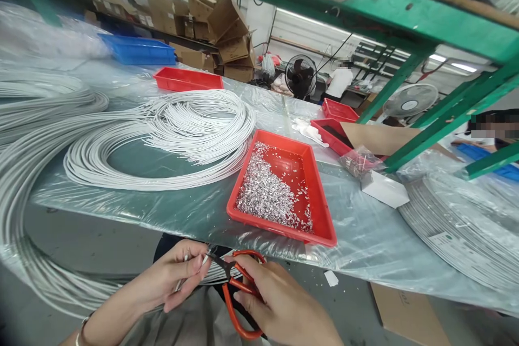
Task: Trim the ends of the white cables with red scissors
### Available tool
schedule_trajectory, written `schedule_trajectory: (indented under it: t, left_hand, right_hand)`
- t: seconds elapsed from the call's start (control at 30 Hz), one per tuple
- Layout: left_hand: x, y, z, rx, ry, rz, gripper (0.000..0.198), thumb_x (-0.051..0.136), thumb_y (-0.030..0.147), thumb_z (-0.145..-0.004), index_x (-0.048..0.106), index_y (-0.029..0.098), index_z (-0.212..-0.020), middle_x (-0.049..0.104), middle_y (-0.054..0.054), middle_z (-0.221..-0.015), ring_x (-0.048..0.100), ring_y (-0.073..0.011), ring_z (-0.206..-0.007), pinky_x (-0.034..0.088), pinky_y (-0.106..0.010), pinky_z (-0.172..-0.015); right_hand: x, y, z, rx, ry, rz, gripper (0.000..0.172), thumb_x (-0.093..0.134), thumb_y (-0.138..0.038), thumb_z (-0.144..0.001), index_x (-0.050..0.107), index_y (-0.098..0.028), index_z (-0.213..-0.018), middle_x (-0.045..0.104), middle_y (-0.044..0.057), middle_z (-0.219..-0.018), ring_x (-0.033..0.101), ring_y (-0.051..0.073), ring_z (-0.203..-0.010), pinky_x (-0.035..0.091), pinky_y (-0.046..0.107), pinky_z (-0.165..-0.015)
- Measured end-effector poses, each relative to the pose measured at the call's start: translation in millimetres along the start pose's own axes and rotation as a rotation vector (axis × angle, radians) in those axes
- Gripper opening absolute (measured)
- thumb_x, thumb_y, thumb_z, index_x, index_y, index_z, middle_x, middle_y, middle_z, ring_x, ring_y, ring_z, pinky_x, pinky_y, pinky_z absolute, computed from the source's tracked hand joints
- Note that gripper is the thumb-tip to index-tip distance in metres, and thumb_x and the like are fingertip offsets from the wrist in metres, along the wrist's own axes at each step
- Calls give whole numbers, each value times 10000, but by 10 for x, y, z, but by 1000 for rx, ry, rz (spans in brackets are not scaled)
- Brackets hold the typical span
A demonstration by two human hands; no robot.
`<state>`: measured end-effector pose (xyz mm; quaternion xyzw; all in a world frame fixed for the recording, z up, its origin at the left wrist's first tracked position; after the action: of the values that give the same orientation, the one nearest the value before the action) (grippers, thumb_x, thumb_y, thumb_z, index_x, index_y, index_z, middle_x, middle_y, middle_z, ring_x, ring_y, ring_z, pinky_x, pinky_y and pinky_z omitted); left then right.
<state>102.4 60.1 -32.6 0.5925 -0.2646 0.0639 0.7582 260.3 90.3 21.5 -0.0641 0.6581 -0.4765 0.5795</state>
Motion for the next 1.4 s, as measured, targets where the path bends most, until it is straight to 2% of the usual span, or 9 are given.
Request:
schedule_trajectory:
  t: [0.17, 0.3, 0.37, 0.57, 0.83, 0.97, 1.07, 1.2, 1.4]
  left_hand:
    - [44, 49, 23, 17, 21, -33, 360, 551, 463, -791, 545, 137, -637, 392, 96, -318, 210, -6, -213, 63, -180, -311]
    - [115, 66, 23, 24, 78, -195, 386, 536, 513, -773, 561, 142, -670, 413, 87, -400, 208, -27, -249, 91, -187, -289]
    - [128, 111, 21, 98, 125, -357, 349, 496, 447, -819, 572, 148, -656, 431, 71, -450, 270, -47, -311, 177, -181, -320]
    - [153, 215, -19, 259, 143, -652, 264, 445, 155, -854, 627, 147, -663, 624, -7, -617, 538, -130, -586, 375, -209, -579]
    - [95, 197, -49, 278, 257, -628, 216, 547, 281, -820, 623, 144, -672, 531, 4, -641, 458, -128, -585, 327, -220, -539]
    - [134, 244, -14, 355, 270, -572, 168, 584, 242, -781, 614, 150, -643, 496, 21, -610, 429, -117, -563, 316, -216, -530]
    - [149, 218, -24, 306, 234, -446, 193, 591, 305, -767, 600, 153, -649, 453, 50, -531, 368, -87, -447, 279, -204, -447]
    - [133, 167, -59, 229, 219, -375, 277, 534, 384, -794, 541, 168, -620, 310, 101, -414, 228, -60, -335, 176, -200, -364]
    - [86, 222, -32, 392, 361, -606, 170, 558, 200, -779, 630, 155, -632, 433, 40, -562, 366, -103, -509, 265, -216, -485]
  right_hand:
    - [6, 97, -172, 105, 213, -511, 187, 595, -209, -758, 630, -184, -940, 342, -86, -515, 299, 85, -428, 250, 209, -408]
    - [128, 32, -379, 95, 359, -886, 141, 742, -238, -654, 630, -160, -685, 395, -93, -415, 320, 74, -373, 197, 223, -401]
    - [215, 6, -446, 100, 376, -975, 251, 736, -281, -671, 541, -172, -557, 429, -82, -383, 310, 68, -359, 191, 228, -407]
    - [405, 63, -464, 174, 370, -1262, 325, 586, -434, -778, 433, -214, -592, 275, -138, -328, 167, 59, -332, 214, 224, -409]
    - [316, 84, -389, 161, 499, -1275, 276, 735, -339, -686, 567, -154, -569, 481, -67, -433, 313, 66, -433, 206, 215, -444]
    - [425, 92, -439, 215, 339, -1408, 301, 673, -430, -712, 536, -188, -597, 331, -124, -357, 179, 46, -316, 206, 208, -379]
    - [474, 95, -473, 238, 263, -1442, 292, 685, -429, -693, 542, -188, -608, 293, -141, -344, 125, 32, -279, 192, 209, -349]
    - [392, 88, -479, 172, 404, -1361, 308, 686, -476, -680, 610, -178, -691, 366, -116, -366, 196, 42, -333, 184, 208, -396]
    - [246, 43, -411, 142, 614, -1091, 193, 747, -326, -645, 649, -165, -605, 513, -45, -468, 394, 91, -457, 261, 231, -463]
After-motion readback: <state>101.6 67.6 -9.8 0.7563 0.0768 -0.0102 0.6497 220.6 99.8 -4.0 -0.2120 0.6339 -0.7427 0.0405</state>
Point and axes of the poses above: each hand's wrist, its own z-axis away from the middle knuckle, its own x-axis out of the palm, y = z × x, the point moved 5 cm from there along -z, towards the middle knuckle
